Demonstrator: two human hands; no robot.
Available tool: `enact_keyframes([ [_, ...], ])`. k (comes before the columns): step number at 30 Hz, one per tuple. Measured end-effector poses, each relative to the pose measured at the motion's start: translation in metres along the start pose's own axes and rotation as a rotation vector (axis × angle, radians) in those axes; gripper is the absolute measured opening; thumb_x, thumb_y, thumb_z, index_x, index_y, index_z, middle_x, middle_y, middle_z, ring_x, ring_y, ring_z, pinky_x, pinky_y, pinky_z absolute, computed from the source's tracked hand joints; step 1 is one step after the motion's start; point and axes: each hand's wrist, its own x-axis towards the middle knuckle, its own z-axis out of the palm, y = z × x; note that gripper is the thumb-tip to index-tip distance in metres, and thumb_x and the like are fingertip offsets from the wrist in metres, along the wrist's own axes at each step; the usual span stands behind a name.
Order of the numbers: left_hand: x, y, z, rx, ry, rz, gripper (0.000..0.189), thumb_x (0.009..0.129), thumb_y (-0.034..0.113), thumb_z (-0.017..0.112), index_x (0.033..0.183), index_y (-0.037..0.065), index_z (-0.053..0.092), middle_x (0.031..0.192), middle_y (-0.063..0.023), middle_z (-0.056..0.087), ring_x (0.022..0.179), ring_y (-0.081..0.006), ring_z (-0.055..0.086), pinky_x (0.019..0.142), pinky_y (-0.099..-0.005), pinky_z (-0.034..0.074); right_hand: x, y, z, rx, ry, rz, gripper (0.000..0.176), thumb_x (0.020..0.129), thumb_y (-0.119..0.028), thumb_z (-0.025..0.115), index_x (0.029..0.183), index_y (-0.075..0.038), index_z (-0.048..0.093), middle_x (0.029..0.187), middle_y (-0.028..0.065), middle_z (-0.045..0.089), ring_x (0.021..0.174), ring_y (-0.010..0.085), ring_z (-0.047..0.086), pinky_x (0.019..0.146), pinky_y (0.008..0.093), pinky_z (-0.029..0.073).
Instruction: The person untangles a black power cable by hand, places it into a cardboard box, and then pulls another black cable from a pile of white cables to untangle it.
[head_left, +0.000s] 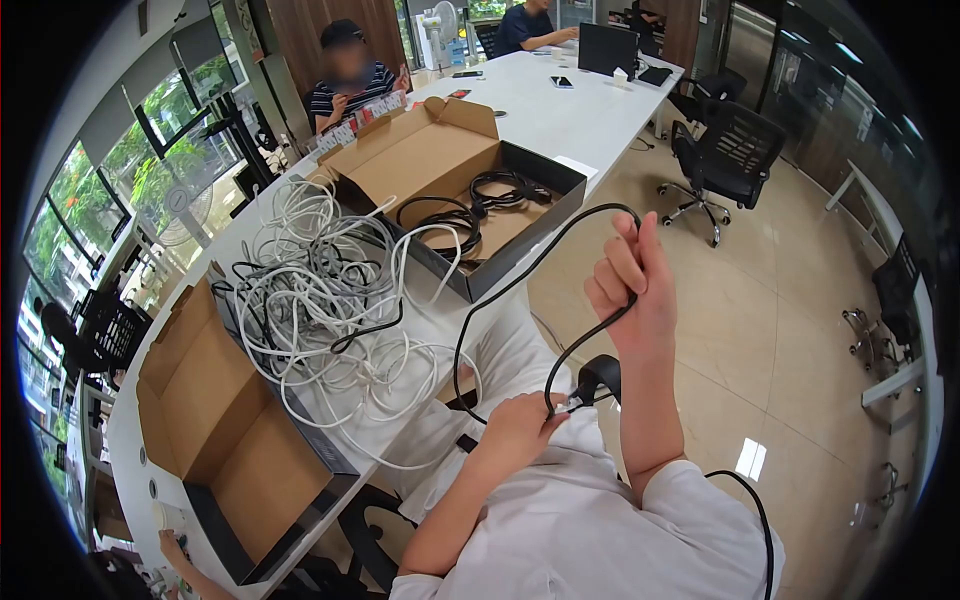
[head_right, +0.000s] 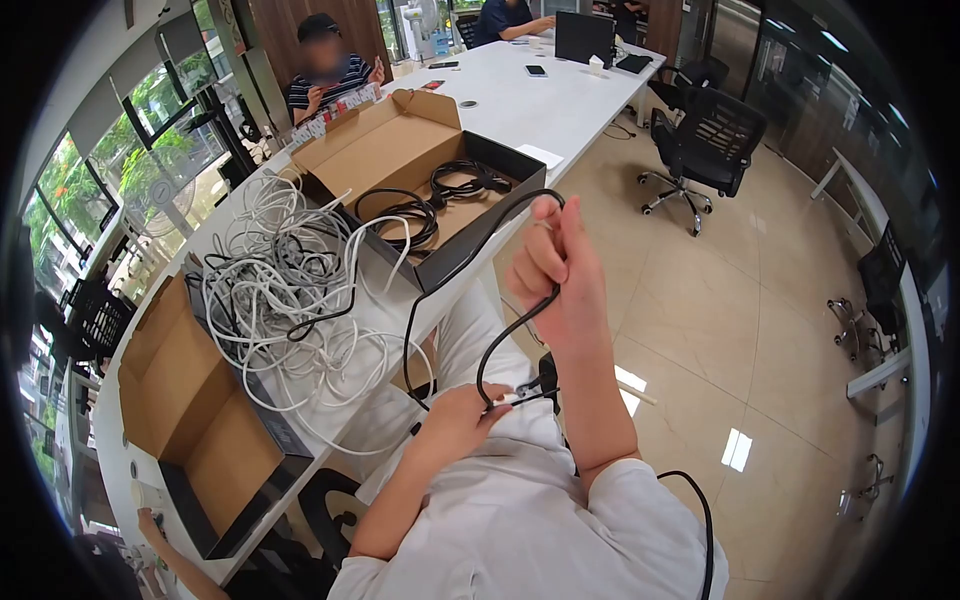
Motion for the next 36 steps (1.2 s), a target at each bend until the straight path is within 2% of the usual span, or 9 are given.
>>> enact_keyframes([
  [6,-0.006,-0.011,-0.030,-0.461,0.129,-0.127,0.012,0.091,0.009,0.055,0.091,-0.002,0.060,0.077,-0.0047,0.064,0.074,-0.0117,0.058,0.071,-0.0263,0.046,-0.002,-0.024,-0.025,-0.145,0.148,-0.012,0.028,0.101,-0.031,0.035,0.094,-0.010,0.051,0.048,-0.0076,0.023,0.039,0.0051,0.018,0.039,0.0233,0.018],
  [10,-0.012,-0.010,-0.053,-0.603,0.228,0.161,0.013,0.089,0.010,0.059,0.091,-0.002,0.062,0.079,-0.0096,0.064,0.070,-0.0147,0.060,0.065,-0.0250,0.046,-0.010,-0.026,-0.031,-0.356,0.202,0.088,0.024,0.099,-0.028,0.040,0.090,-0.009,0.051,0.048,-0.0072,0.022,0.038,0.0052,0.018,0.038,0.0240,0.017],
  [14,-0.025,0.014,-0.073,-0.489,-0.080,0.034,0.011,0.084,0.008,0.062,0.085,-0.002,0.065,0.072,-0.0082,0.062,0.065,-0.0149,0.055,0.061,-0.0276,0.044,-0.015,-0.021,-0.030,-0.404,0.194,0.163,0.022,0.097,-0.026,0.045,0.088,-0.007,0.052,0.047,-0.0072,0.025,0.037,0.0044,0.021,0.036,0.0241,0.016],
  [19,-0.031,0.006,-0.064,-0.122,0.160,0.140,0.010,0.079,0.008,0.066,0.084,0.000,0.067,0.071,-0.0093,0.062,0.068,-0.0214,0.060,0.062,-0.0294,0.044,-0.017,-0.014,-0.019,-0.502,0.219,0.165,0.025,0.096,-0.027,0.046,0.089,-0.004,0.049,0.047,-0.0070,0.028,0.036,0.0045,0.025,0.036,0.0237,0.017],
  [25,-0.039,0.023,-0.077,0.200,0.804,0.107,0.011,0.075,0.000,0.061,0.080,0.004,0.070,0.125,-0.0171,0.051,0.113,-0.0296,0.049,0.087,-0.0356,0.043,-0.033,-0.008,-0.007,-0.527,0.141,0.190,0.028,0.099,-0.027,0.041,0.091,-0.003,0.053,0.051,-0.0049,0.030,0.043,0.0066,0.029,0.041,0.0244,0.024],
  [30,-0.033,0.021,-0.061,-0.876,1.157,0.047,0.067,0.087,0.003,0.054,0.145,0.015,0.021,0.147,-0.0138,0.022,0.129,-0.0320,0.036,0.102,-0.0453,0.037,-0.040,-0.001,0.005,-0.782,0.055,0.162,0.025,0.099,-0.020,0.042,0.096,0.000,0.056,0.056,-0.0039,0.038,0.049,0.0069,0.038,0.047,0.0234,0.033],
  [33,-0.045,0.013,-0.066,-1.132,1.050,0.008,0.088,0.086,0.028,0.067,0.149,0.025,0.006,0.143,-0.0150,0.031,0.114,-0.0279,0.054,0.091,-0.0403,0.049,-0.045,0.008,0.009,-0.886,-0.017,0.187,0.026,0.099,-0.023,0.042,0.098,-0.005,0.060,0.057,-0.0040,0.046,0.049,0.0048,0.041,0.046,0.0211,0.034],
  [34,-0.040,0.021,-0.071,-1.451,1.113,-0.030,0.059,0.088,0.007,0.052,0.142,0.010,0.028,0.144,-0.0184,0.029,0.128,-0.0331,0.038,0.103,-0.0452,0.037,-0.045,0.012,0.008,-0.896,-0.024,0.192,0.025,0.098,-0.022,0.042,0.099,-0.005,0.060,0.058,-0.0038,0.047,0.050,0.0050,0.042,0.047,0.0214,0.035],
  [36,-0.045,0.003,-0.079,-1.725,0.941,0.070,0.037,0.087,0.009,0.051,0.124,0.009,0.049,0.136,-0.0191,0.039,0.119,-0.0329,0.045,0.103,-0.0477,0.035,-0.045,0.018,0.016,-0.999,-0.038,0.155,0.024,0.098,-0.022,0.043,0.099,-0.005,0.060,0.058,-0.0037,0.048,0.050,0.0051,0.043,0.047,0.0217,0.035],
])
